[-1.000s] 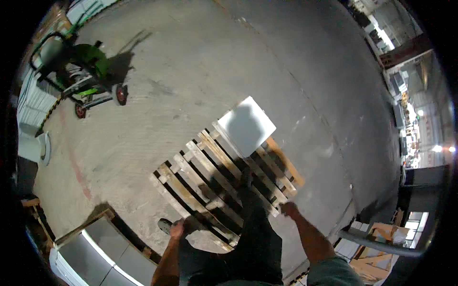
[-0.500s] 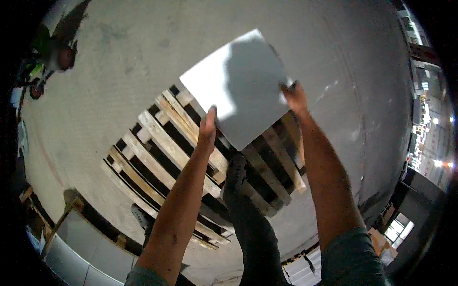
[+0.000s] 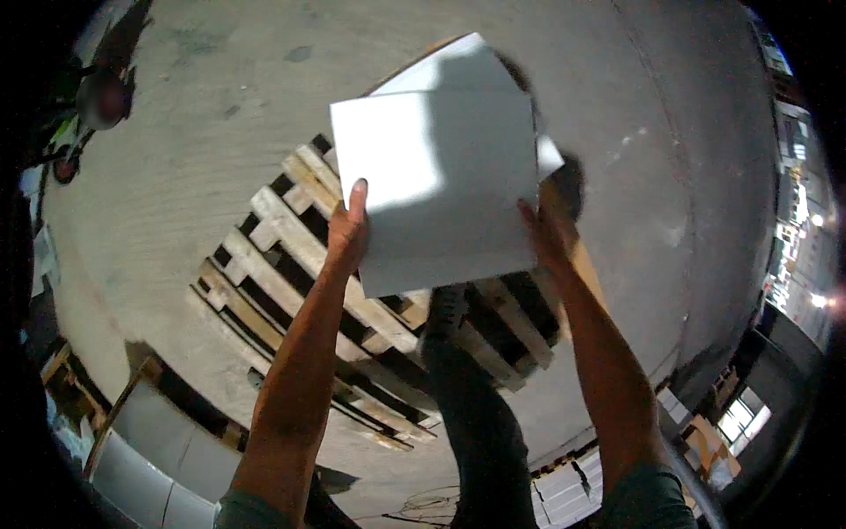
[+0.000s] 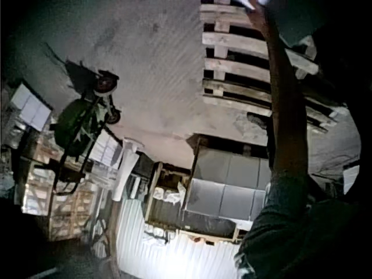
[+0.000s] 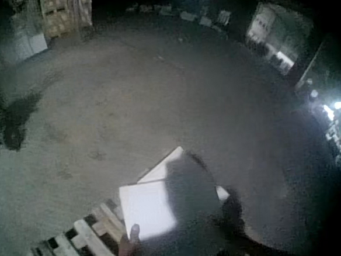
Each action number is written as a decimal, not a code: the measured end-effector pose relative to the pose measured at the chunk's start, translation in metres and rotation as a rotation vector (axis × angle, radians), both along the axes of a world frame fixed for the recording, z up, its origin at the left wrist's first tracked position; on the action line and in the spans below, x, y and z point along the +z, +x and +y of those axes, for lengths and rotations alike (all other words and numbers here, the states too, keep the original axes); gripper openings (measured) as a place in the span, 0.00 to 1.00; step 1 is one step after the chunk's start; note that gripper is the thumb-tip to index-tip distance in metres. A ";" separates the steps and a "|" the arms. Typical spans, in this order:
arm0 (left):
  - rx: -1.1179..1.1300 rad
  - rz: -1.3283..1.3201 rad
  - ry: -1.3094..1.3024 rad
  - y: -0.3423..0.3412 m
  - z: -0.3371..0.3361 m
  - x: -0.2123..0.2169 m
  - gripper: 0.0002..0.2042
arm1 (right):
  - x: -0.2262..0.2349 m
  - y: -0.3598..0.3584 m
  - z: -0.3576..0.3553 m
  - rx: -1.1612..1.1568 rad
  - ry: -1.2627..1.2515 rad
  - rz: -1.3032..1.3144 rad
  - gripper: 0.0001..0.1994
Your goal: The person repeatedly picks up white rectangular boxes from a large wrapped pallet and places them onto a smaller wooden pallet. The person handles the boxes one at a time, walking back and forth between the two pallets to build a stack.
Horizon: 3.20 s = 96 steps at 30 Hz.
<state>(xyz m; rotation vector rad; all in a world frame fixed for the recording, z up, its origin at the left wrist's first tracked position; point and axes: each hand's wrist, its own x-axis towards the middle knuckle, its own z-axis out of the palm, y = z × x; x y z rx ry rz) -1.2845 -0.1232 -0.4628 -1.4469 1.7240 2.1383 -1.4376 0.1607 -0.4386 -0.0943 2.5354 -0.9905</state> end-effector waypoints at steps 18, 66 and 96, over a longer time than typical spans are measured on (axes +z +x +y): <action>0.007 -0.805 0.397 0.370 0.031 0.194 0.50 | 0.037 0.230 -0.008 0.771 0.661 -0.036 0.32; 2.132 -0.245 0.314 0.809 -0.152 0.186 0.29 | 0.216 0.888 -0.773 1.708 0.543 -0.602 0.27; 2.382 -0.142 0.263 0.829 -0.128 0.149 0.28 | 0.177 0.869 -0.718 1.708 0.632 -0.276 0.30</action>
